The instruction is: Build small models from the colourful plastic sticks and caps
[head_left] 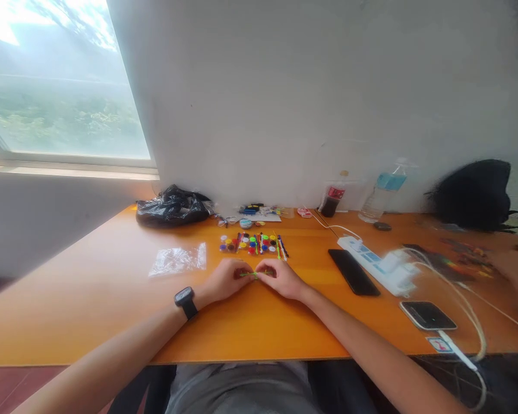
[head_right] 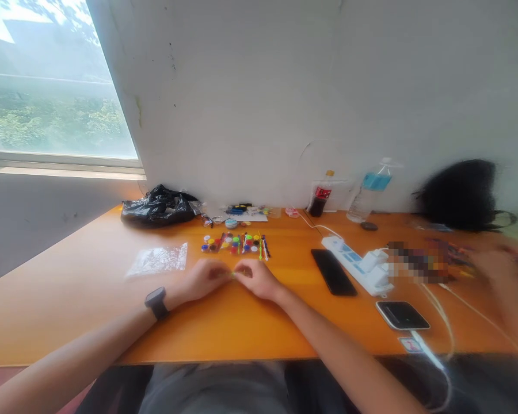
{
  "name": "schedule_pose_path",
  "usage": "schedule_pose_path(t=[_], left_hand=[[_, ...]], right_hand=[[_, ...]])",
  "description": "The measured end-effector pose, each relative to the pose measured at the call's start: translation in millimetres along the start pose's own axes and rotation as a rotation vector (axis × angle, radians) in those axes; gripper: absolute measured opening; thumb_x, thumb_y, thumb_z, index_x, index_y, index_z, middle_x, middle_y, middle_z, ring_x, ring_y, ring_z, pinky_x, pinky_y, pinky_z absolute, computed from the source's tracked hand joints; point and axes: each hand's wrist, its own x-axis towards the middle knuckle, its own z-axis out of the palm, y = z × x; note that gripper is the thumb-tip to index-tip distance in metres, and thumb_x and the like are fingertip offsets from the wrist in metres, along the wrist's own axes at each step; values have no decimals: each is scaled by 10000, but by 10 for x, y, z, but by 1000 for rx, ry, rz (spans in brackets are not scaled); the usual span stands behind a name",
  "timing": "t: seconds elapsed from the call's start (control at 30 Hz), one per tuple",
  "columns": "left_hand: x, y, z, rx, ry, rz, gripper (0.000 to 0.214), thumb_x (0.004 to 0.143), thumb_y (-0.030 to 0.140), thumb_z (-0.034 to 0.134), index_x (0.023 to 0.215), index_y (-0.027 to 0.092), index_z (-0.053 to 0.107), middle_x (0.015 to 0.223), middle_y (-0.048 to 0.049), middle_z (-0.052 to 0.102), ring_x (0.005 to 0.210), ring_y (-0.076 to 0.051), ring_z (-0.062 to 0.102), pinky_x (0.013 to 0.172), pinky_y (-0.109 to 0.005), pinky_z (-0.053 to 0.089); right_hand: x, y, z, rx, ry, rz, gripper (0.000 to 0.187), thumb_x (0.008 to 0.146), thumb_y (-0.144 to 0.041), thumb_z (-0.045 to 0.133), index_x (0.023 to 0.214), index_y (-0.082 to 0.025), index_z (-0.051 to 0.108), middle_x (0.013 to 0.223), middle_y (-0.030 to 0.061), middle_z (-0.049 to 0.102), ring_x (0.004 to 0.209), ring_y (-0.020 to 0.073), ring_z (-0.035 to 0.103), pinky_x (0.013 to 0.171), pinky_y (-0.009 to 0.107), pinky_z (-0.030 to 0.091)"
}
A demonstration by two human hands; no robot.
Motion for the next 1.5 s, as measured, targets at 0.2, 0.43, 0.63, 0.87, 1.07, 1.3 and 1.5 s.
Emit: schedule_pose_path(t=[0.2,0.43,0.63,0.87,1.07,1.3,1.5], left_hand=[[36,-32,21,-7,4,10,218,923,349,704,815,176,781,822,-59,727,702,-160,628,660,-266,471],[46,6,55,95,21,15,144,898,289,701,826,201,790,849,-60,724,757,-178,638,722,-283,485],[37,54,31,146,11,9,124,888,291,683,825,212,753,875,-59,730,795,-198,645,731,-300,486],[-17,108,-43,25,91,-50,248,867,307,685,1099,226,716,1081,-68,754,952,-236,677,826,-331,529],[-16,124,-109,-53,178,-104,261,983,344,563,1155,227,722,1111,-73,750,1019,-245,668,884,-340,509],[-7,-7,-74,-90,325,-124,283,1049,377,486,1165,227,696,1175,-80,731,1065,-246,652,927,-360,498],[64,-33,-159,-72,403,-140,229,1016,368,543,1115,219,686,1112,-79,734,1004,-223,655,855,-331,512]], right_hand=[[16,29,9,-86,36,-120,46,901,-218,709,864,-197,692,941,39,663,886,194,624,823,319,483],[43,51,-52,-89,-14,-188,106,902,-191,722,806,-192,679,990,57,660,953,208,624,907,347,485],[20,28,-58,-86,-20,-189,153,929,-254,723,794,-198,676,960,53,650,930,211,616,884,344,482],[29,29,-158,-48,155,-99,326,996,-508,622,1006,-202,733,1001,75,677,872,211,592,796,332,473],[0,30,-288,35,129,212,641,994,-730,454,834,-175,731,581,-14,501,586,162,472,585,297,354],[-65,-195,-324,286,86,352,796,1006,-752,406,425,-235,235,415,-41,206,448,108,182,512,337,133],[-46,-160,-345,297,145,304,780,1017,-722,414,430,-226,279,436,-33,245,463,112,221,526,337,163]])
